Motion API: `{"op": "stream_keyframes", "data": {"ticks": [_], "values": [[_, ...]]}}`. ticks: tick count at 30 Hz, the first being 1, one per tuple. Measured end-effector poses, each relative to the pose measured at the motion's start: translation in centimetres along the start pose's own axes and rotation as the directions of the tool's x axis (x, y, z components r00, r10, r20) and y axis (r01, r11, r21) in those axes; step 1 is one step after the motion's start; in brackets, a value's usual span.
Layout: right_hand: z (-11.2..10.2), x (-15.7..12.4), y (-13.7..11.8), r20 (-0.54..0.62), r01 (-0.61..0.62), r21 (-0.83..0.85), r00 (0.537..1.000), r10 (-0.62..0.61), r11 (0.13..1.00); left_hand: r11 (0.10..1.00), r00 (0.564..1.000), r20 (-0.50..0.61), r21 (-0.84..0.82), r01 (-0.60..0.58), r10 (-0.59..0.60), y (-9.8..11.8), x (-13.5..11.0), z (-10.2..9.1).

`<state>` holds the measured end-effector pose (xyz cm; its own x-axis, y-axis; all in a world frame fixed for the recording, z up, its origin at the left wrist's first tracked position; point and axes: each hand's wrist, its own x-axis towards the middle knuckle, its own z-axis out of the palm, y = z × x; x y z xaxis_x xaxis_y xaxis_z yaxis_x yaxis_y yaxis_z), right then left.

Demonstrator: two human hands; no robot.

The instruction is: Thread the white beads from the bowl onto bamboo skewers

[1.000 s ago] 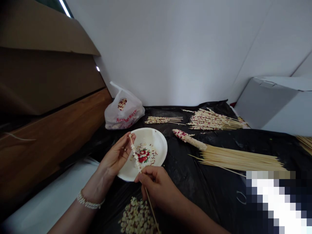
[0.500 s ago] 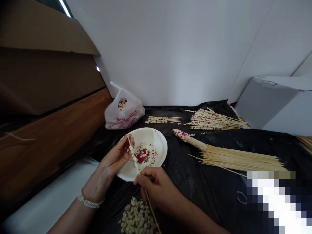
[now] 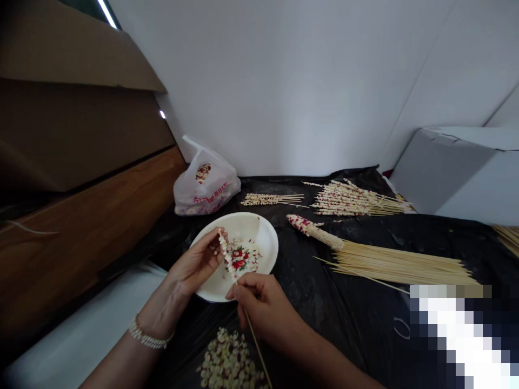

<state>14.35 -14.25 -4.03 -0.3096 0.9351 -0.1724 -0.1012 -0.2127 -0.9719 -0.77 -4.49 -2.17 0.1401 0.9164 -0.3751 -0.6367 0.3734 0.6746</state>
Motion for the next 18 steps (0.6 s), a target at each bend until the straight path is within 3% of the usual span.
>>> {"op": "stream_keyframes", "data": {"ticks": [5, 18], "values": [[-0.30, 0.02, -0.37, -0.015, 0.011, -0.010, 1.000, -0.011, 1.000, 1.000, 1.000, 0.026, 0.020, 0.009, -0.010, -0.39, -0.07, -0.07], [-0.21, 0.03, -0.63, -0.030, -0.013, -0.005, 0.999, 0.013, 1.000, 0.994, 0.993, -0.051, 0.028, 0.106, -0.105, -0.13, -0.31, -0.02]]}}
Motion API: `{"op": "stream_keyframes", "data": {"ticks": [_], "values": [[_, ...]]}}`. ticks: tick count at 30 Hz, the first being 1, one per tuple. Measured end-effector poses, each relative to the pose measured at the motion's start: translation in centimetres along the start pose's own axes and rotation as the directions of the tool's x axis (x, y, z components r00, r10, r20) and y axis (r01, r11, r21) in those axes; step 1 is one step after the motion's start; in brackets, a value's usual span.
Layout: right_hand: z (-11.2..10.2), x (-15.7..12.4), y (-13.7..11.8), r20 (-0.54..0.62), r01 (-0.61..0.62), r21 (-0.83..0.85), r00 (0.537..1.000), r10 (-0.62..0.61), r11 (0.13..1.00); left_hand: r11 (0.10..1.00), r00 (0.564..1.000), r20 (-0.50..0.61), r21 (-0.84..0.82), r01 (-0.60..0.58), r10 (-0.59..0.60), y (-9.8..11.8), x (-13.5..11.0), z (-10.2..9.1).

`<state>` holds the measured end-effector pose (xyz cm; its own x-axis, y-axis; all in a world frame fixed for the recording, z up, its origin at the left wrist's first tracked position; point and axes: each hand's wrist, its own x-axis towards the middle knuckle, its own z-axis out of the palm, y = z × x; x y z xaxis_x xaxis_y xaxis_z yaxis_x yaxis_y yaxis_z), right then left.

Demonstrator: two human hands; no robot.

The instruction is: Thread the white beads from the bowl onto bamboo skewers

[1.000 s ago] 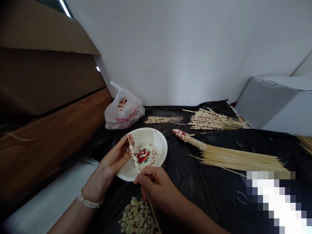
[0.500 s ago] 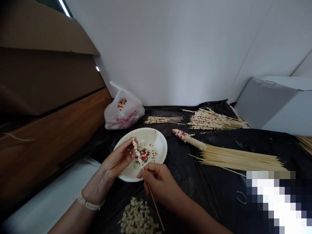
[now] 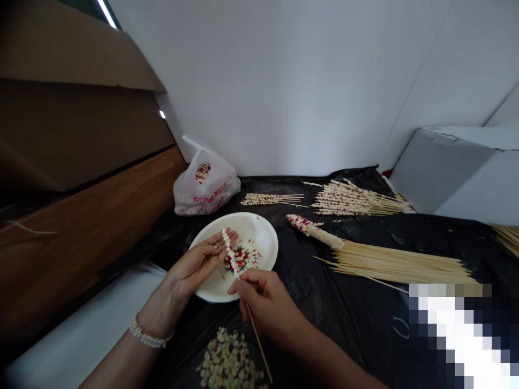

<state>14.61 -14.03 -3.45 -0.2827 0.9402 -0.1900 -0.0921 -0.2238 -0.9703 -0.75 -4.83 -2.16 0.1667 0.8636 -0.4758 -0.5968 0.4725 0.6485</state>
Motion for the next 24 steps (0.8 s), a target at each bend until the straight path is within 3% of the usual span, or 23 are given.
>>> {"op": "stream_keyframes", "data": {"ticks": [9, 17, 24], "values": [[0.02, -0.19, 0.09, 0.013, 0.006, 0.000, 1.000, -0.006, 1.000, 1.000, 0.999, -0.036, 0.000, -0.008, 0.008, 0.39, -0.56, 0.49], [0.05, -0.07, 0.05, 0.015, 0.015, -0.008, 1.000, -0.014, 1.000, 0.999, 0.999, 0.049, 0.032, -0.013, 0.012, 0.51, -0.72, 0.36], [0.07, -0.30, -0.15, 0.008, -0.008, -0.017, 1.000, 0.008, 1.000, 0.998, 0.999, -0.021, 0.046, -0.034, 0.035, 0.50, -0.68, 0.32]]}}
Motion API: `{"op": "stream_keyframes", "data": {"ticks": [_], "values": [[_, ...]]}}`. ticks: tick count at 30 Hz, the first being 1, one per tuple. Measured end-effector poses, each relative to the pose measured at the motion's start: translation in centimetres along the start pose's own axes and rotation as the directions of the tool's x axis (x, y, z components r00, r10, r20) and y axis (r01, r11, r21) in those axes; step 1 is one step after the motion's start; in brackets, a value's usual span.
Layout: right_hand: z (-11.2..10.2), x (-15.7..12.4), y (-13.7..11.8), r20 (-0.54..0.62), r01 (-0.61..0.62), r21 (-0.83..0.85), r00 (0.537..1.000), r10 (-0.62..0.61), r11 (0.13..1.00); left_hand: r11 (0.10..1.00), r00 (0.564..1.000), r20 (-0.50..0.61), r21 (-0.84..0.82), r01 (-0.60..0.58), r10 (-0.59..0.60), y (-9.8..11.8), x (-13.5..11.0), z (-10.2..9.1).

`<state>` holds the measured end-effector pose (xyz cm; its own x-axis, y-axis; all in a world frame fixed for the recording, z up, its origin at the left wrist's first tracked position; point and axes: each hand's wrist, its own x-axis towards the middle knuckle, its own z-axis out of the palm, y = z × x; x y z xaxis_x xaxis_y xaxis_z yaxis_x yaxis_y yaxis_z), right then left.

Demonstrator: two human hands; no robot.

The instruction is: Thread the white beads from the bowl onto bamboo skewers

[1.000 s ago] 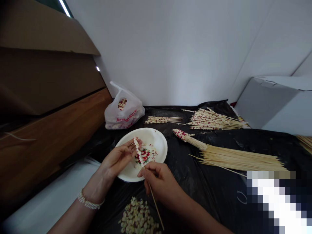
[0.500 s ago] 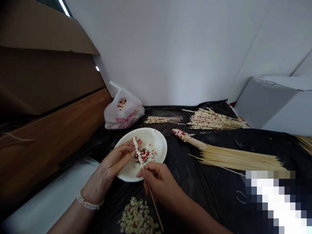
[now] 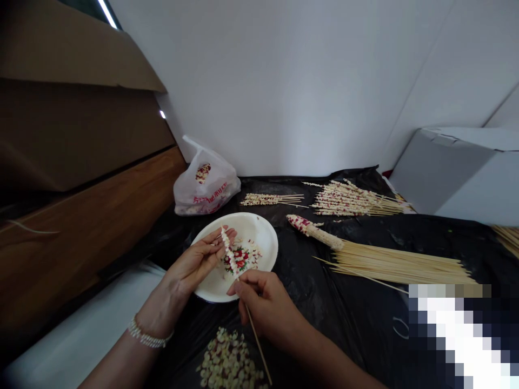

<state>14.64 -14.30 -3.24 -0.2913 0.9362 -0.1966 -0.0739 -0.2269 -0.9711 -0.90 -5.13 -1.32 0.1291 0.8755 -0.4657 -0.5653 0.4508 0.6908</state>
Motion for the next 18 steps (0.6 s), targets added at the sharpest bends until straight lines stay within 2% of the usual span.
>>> {"op": "stream_keyframes", "data": {"ticks": [8, 18], "values": [[0.1, 0.0, 0.0, 0.008, -0.005, 0.011, 1.000, 0.005, 1.000, 0.996, 0.999, 0.020, -0.081, -0.025, 0.027, -0.1, 0.3, 0.1], [0.3, -0.2, -0.2, 0.015, 0.008, -0.001, 1.000, -0.008, 1.000, 0.980, 0.992, 0.033, -0.163, -0.115, 0.122, 0.0, 1.3, -0.7]]}}
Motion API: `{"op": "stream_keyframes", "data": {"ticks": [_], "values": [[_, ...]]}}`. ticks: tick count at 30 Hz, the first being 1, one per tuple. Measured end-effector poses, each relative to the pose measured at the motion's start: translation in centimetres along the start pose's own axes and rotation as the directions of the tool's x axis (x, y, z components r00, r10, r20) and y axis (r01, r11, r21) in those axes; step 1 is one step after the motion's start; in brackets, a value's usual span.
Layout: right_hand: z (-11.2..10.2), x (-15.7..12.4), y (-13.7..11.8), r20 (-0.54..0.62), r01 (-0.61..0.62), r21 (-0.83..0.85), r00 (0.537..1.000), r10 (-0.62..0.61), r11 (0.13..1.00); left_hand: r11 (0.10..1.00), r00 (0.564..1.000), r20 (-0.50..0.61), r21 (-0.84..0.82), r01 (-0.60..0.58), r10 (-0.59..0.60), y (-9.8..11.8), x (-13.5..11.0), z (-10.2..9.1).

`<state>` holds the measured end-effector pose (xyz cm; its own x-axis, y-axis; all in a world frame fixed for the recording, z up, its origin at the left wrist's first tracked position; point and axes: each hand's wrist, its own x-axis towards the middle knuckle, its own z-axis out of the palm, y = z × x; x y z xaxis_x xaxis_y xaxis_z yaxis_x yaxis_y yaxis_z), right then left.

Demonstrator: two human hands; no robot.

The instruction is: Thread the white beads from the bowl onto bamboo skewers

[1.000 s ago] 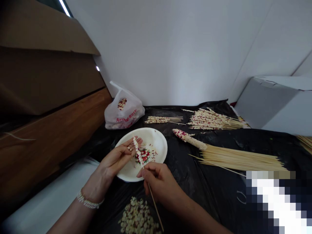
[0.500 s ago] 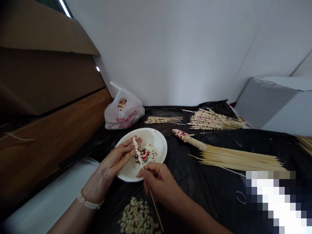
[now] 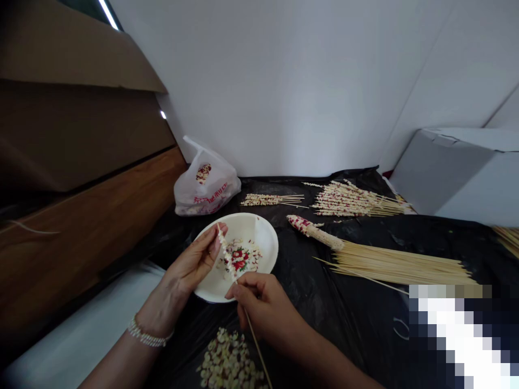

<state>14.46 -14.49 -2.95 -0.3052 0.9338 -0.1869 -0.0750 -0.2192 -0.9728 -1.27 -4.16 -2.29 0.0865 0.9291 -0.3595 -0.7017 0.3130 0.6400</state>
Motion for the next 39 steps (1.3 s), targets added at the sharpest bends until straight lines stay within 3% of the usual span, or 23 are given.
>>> {"op": "stream_keyframes", "data": {"ticks": [5, 12, 39], "values": [[0.2, -0.1, -0.1, 0.010, 0.002, -0.007, 1.000, -0.002, 1.000, 1.000, 1.000, 0.010, -0.005, 0.010, -0.010, 0.2, -0.1, 0.1], [0.0, 0.0, 0.4, 0.030, 0.019, 0.007, 0.999, -0.019, 1.000, 0.997, 0.997, 0.000, 0.017, -0.075, 0.075, 0.0, 0.2, -0.3], [0.1, 0.2, 0.9, 0.064, -0.037, 0.049, 0.997, 0.034, 0.998, 0.994, 0.994, -0.027, 0.044, -0.104, 0.105, -0.1, -0.2, 0.3]]}}
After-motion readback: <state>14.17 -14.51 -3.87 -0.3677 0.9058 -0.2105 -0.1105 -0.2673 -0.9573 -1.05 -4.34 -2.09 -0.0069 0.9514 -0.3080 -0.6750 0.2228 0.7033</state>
